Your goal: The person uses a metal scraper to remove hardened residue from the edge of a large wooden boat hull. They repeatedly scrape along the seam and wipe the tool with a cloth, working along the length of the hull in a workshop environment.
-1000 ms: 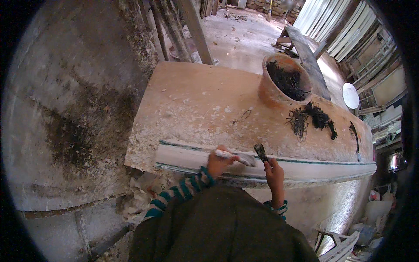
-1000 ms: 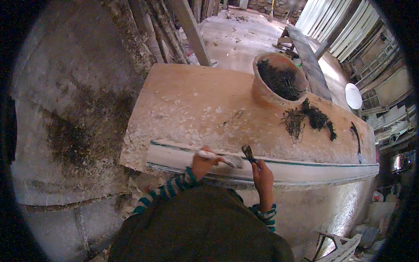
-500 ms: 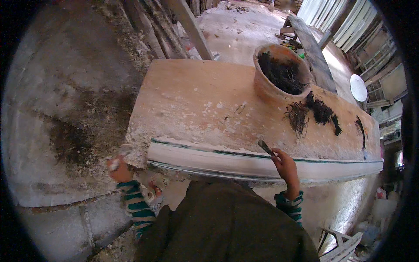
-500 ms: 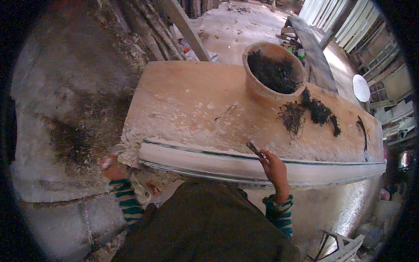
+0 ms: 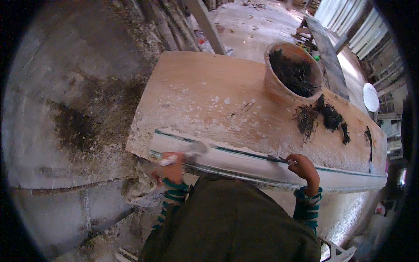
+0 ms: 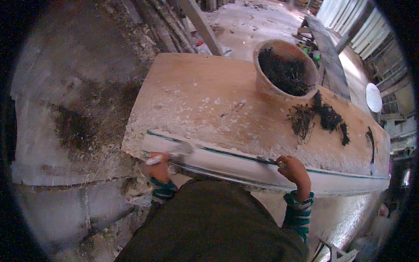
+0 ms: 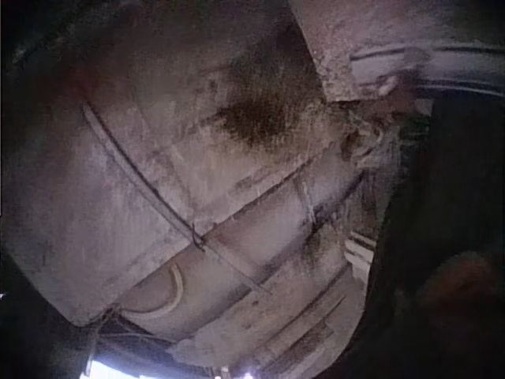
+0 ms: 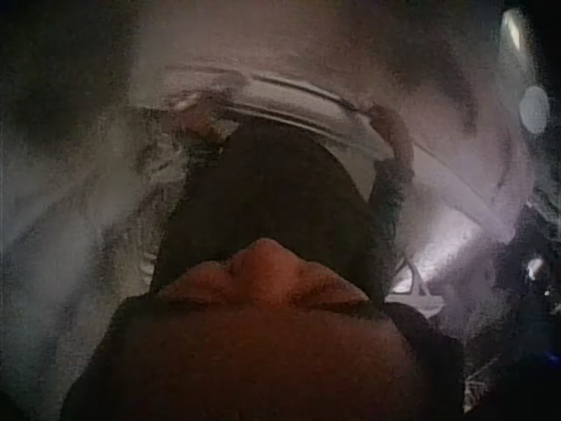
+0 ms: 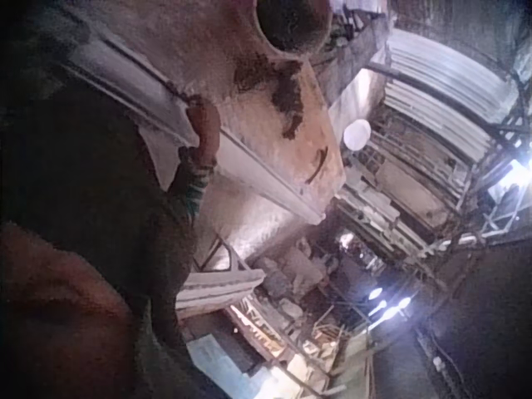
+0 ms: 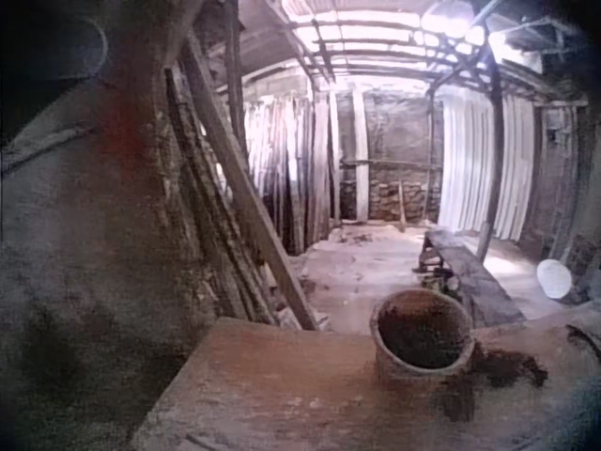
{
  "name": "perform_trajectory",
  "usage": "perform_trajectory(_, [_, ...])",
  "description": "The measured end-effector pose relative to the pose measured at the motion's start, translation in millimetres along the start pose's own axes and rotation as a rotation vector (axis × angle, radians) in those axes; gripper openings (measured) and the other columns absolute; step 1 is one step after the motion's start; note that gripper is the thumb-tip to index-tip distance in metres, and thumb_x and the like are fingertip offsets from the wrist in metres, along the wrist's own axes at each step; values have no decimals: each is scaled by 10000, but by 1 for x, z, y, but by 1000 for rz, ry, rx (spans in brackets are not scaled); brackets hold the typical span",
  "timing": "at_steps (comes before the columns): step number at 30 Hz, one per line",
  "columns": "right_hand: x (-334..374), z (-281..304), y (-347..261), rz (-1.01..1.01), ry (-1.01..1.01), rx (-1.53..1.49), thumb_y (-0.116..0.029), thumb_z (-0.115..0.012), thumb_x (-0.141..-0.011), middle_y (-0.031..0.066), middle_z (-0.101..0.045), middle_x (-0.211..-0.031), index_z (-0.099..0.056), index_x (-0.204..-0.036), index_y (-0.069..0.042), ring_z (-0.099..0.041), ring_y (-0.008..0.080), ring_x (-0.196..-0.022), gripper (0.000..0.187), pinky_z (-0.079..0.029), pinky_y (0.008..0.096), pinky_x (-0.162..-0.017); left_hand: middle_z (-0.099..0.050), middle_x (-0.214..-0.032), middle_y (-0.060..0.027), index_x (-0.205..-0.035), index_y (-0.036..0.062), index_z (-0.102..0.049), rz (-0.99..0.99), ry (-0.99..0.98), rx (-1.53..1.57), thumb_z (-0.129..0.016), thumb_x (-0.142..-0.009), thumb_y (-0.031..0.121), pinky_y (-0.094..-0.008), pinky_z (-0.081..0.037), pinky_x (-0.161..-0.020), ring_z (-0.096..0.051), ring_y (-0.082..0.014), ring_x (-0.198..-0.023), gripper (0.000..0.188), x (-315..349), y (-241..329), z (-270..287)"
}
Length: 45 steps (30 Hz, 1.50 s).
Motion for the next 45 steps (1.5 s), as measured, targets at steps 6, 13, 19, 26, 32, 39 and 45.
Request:
perform_trajectory(6, [-22,3,2,93,-80,-77,-117,-641,-693,142,-620,-919,-617,-968,-104,-594,316,-841,276,-471,367,-724,-564,-679,-31,-747,57,-503,105,56,306,-702,-711,32,-264,-452,-604,-521,-107,-626,203,-4,-14,-10])
perform_trajectory(13, [-51,-6,-28,240,-108,-88,-120,-640,-727,149,-619,-916,-615,-970,-91,-596,314,-839,246,-472,370,-724,-540,-674,-40,-728,58,-476,-215,541,53,-672,-768,66,-261,-473,-570,-519,-114,-594,200,-75,-59,113])
perform_trajectory(19, [-86,-28,-63,493,-29,14,-208,-621,-763,130,-620,-883,-621,-931,-128,-590,336,-787,186,-470,400,-670,-557,-738,-52,-747,42,-472,-105,625,177,-638,-798,66,-253,-490,-535,-528,-117,-610,175,-28,-66,139])
perform_trajectory(26, [-122,-51,-129,573,-109,-42,-242,-576,-800,134,-618,-875,-622,-949,-145,-591,328,-781,183,-475,411,-687,-544,-728,-53,-808,64,-446,211,511,319,-668,-785,106,-230,-432,-452,-528,-116,-603,226,1,-22,83])
perform_trajectory(32, [-145,-73,-222,551,-64,-10,-194,-585,-795,134,-630,-887,-633,-976,-108,-600,318,-789,206,-479,377,-678,-524,-803,-52,-905,77,-458,159,648,492,-630,-818,202,-283,-477,-543,-516,-148,-630,230,-37,-126,79])
perform_trajectory(39, [-166,-73,-282,402,-84,160,-232,-542,-806,153,-614,-778,-624,-877,-110,-590,350,-710,164,-471,436,-628,-494,-878,-43,-955,49,-462,260,472,206,-538,-887,258,-281,-390,-745,-461,-132,-796,232,-105,-186,28])
perform_trajectory(45, [-176,-74,-311,339,-152,280,-219,-529,-792,174,-610,-755,-631,-801,-74,-590,358,-693,177,-471,439,-625,-496,-936,-78,-1004,21,-442,38,584,397,-487,-910,229,-286,-388,-796,-484,-158,-864,233,-123,-135,12])
Point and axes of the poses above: each hand's wrist, its own x-axis away from the middle knuckle, its own z-axis out of the back of the hand, y = z × x, the point moved 1 cm from there along -x, towards the middle knuckle
